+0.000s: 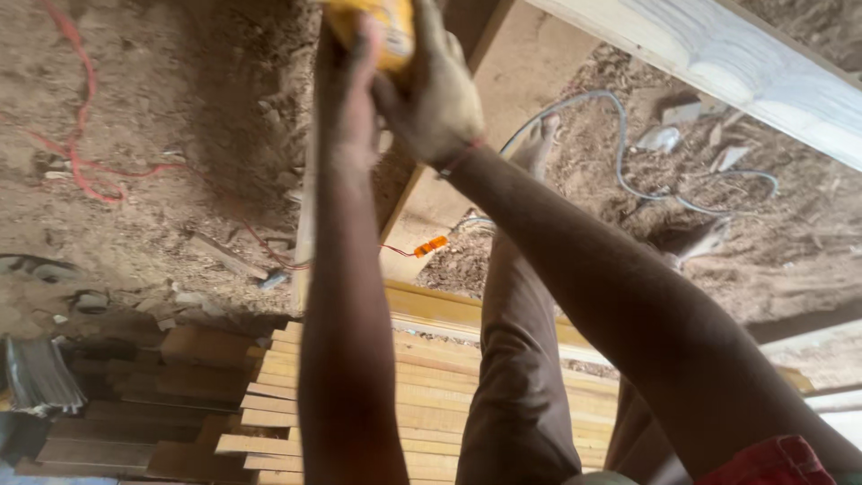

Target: The person uses a yellow power sander to smooth the surface of wooden beams on a ceiling or floor structure. They move the sander back and forth along the beams, occasionally repositioning their bare feet for stability.

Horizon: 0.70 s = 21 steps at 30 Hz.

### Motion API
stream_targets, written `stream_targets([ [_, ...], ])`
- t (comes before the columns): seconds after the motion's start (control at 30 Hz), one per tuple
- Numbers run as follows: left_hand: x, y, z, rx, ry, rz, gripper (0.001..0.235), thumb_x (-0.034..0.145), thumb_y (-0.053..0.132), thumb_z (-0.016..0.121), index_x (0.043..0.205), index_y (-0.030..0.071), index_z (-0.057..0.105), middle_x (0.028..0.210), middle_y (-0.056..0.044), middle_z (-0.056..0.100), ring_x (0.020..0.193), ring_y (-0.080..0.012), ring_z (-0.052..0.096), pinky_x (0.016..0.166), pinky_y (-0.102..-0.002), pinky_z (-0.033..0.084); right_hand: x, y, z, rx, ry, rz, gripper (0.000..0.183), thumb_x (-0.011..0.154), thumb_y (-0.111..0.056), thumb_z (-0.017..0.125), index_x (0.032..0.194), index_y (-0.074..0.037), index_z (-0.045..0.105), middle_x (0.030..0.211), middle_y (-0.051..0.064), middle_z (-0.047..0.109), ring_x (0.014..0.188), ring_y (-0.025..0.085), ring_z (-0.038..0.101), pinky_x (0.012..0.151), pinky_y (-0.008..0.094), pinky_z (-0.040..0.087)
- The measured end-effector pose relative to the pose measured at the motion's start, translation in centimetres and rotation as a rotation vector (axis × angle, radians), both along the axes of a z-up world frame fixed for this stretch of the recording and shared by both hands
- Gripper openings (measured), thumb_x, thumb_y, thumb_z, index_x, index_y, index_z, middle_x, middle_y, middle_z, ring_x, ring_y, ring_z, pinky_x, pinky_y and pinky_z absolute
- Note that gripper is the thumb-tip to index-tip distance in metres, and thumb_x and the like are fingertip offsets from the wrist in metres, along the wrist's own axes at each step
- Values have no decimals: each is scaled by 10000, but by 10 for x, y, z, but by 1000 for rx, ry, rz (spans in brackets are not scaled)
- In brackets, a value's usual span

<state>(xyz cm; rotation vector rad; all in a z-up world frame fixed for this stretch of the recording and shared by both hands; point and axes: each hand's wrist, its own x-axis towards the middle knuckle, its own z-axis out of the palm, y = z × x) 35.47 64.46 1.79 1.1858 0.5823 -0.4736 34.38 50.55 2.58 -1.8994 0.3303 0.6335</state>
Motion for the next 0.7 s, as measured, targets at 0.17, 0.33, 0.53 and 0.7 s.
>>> stream_targets([
  [0.17,-45,-103,-8,-5,45,43,799,924,451,826,1488,10,471,1374,-181,635,1241,-268,663,1074,-419,585,-57,-79,-3,446,-167,-204,779,1068,35,571,1644,-35,50,1534,330,488,1453,440,553,1222,524,545],
  [0.33,-114,-190,-10,158,148,-280,888,862,554,766,1503,29,446,1348,-171,659,1157,-239,708,994,-401,607,-138,-172,4,175,103,-239,852,1060,-63,635,1652,11,27,1526,321,477,1383,399,610,1090,461,561],
  [0.53,-132,-260,3,489,-56,-571,733,935,560,700,1469,74,576,1325,-141,712,1072,-210,737,1007,-373,623,-231,-252,-2,114,164,-558,728,1107,-284,632,1631,-46,187,1432,253,545,1246,317,640,1041,466,610],
  [0.7,-65,-189,-58,1312,-380,-748,863,866,690,648,1424,45,516,1326,-175,627,1152,-266,648,1027,-437,546,-296,-310,-20,180,107,-898,928,1015,-409,703,1701,-152,134,1588,205,452,1434,343,557,1160,509,553],
])
